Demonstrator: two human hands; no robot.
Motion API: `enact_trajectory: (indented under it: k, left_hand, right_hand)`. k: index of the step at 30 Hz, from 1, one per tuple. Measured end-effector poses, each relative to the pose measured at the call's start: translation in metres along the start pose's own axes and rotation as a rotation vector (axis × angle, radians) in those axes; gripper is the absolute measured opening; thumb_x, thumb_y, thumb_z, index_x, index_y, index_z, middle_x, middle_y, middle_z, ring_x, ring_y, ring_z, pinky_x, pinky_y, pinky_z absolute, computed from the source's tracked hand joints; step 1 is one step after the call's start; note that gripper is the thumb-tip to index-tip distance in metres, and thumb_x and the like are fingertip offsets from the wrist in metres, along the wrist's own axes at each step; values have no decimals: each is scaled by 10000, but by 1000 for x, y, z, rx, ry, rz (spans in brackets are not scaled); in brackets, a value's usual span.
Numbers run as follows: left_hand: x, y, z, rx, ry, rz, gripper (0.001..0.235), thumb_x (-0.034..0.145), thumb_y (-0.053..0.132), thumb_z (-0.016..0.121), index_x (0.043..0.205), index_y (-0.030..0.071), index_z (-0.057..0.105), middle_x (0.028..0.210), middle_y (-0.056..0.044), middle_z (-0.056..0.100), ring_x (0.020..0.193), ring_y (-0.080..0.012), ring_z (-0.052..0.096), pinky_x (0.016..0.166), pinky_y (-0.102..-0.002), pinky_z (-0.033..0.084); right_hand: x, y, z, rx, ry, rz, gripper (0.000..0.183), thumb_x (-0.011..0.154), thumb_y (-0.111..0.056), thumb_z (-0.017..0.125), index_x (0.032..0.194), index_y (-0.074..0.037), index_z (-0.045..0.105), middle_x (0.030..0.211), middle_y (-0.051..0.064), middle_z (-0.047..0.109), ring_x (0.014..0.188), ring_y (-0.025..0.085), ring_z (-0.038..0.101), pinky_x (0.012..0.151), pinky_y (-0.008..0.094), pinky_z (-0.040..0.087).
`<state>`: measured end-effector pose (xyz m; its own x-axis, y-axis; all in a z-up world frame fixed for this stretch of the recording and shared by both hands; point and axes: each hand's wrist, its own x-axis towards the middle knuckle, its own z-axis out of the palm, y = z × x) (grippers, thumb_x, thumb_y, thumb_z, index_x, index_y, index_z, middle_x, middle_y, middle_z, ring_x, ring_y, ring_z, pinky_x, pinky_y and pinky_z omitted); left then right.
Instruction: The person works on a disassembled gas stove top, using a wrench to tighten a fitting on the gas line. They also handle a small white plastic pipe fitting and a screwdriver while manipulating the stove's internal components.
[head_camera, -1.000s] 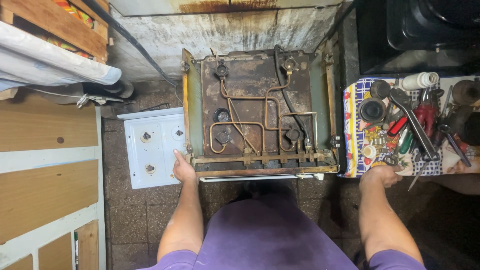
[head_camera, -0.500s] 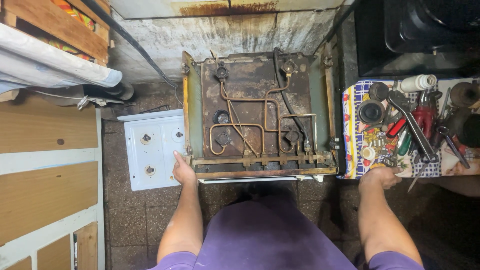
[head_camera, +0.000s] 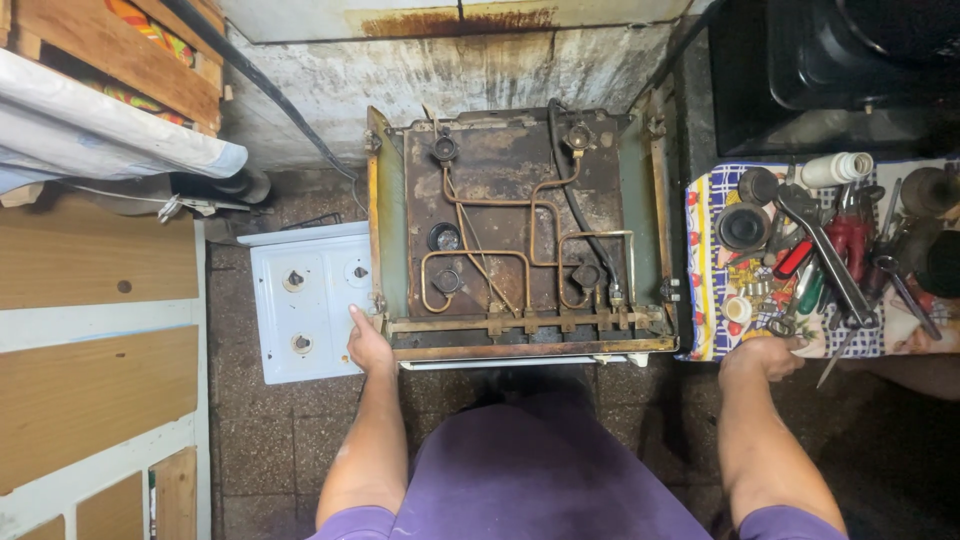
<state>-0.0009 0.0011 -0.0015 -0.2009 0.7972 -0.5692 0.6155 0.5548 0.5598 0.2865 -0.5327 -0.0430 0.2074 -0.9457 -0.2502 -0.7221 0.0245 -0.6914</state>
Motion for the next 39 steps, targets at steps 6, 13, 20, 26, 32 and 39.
enact_trajectory:
  k: [6,13,20,26,32,39]
  left_hand:
    - [-1,1,0,-38,3,-6,847,906,771,370,1119,54,767,1212,-97,744,1162,-302,645,1058,-417,452]
    - [-3,2,-1,-29,3,-4,845,914,770,364,1122,56,766,1206,-103,745,1161,-306,647,1058,-424,453]
    - [-7,5,-3,-24,-7,5,842,923,760,358,1144,55,760,1223,-98,741,1173,-303,646,1062,-421,453]
    - [-15,11,-6,-39,-20,-23,840,920,762,361,1179,61,745,1267,-98,723,1215,-295,628,1077,-424,448]
    - [-16,12,-6,-42,-22,-17,851,914,765,352,1166,53,744,1275,-90,718,1219,-299,616,1087,-427,437]
    - [-11,9,-4,-37,-8,-14,838,916,765,364,1142,61,759,1235,-91,736,1185,-296,637,1072,-419,446]
  right_hand:
    - [-6,-4,-3,4,-16,25,705,977,-619,347,1445,-112,493,1442,262,552,1337,434,544,1136,567,398]
    - [-21,-12,-14,-16,-63,14,719,1003,-592,316,1490,-75,425,1487,252,514,1379,427,501,1165,560,364]
    - [-14,-7,-9,-2,-51,17,734,1005,-606,327,1515,-85,409,1532,237,475,1414,422,466,1188,554,338]
    - [-18,-10,-12,19,-73,22,721,1014,-585,315,1509,-67,402,1514,251,491,1401,426,481,1187,543,357]
    - [-13,-8,-9,-2,-40,25,736,1000,-617,329,1500,-85,426,1505,255,495,1394,425,489,1173,558,364]
    - [-15,-9,-10,-10,-62,27,729,999,-610,311,1499,-91,421,1510,255,486,1394,432,482,1176,568,355]
